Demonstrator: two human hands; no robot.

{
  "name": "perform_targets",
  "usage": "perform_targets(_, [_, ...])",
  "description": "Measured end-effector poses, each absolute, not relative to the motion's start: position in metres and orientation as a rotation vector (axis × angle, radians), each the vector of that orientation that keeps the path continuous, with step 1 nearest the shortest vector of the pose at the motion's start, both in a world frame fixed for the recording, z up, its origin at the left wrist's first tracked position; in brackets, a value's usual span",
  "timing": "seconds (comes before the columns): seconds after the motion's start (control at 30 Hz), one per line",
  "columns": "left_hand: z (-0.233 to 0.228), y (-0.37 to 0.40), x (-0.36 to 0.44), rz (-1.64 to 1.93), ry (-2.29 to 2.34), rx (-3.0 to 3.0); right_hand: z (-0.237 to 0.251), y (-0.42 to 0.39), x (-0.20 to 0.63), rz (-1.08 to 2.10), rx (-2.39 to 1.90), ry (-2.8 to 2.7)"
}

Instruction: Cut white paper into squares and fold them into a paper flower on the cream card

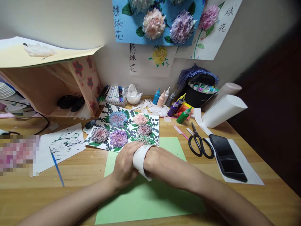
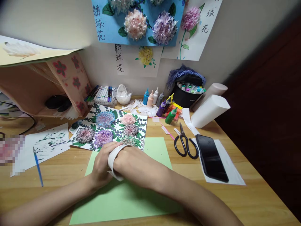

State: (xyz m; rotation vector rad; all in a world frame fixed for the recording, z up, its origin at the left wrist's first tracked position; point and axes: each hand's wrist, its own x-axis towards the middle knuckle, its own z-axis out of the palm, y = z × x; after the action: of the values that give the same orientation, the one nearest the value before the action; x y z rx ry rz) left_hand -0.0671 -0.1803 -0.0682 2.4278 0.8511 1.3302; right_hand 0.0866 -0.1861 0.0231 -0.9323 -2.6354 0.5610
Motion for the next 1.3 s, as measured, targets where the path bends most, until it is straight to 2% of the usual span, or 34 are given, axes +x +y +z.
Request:
perform_targets(0.2, [-0.067, -0.180, -0.066, 1.271, 0.953, 2.383, 0.033, -0.181, 0.097, 0.492, -0.876, -2.721])
perform_targets(0.57, [-0.068, -0.179, -0.066, 1.266, 1.012, 2.244, 0.046, -0.155, 0.131, 0.709, -0.819, -2.234])
perform_targets(0.7, [-0.067, -0.179, -0.065, 1.295, 0.944, 2.273, 0.023, -0.127, 0.149, 0.544, -1.050, -2.046])
perform_targets(0.93, [-0.067, -0.179, -0.065, 1.282, 0.833, 2.315, -0.033, -0.099, 0.152, 0.216, -1.143, -2.272])
perform_targets(1.3, [-0.065, -0.177, -0.064, 1.262, 0.841, 2.286, -0.047, -0.096, 0.152, 0.288, -1.176, -2.322])
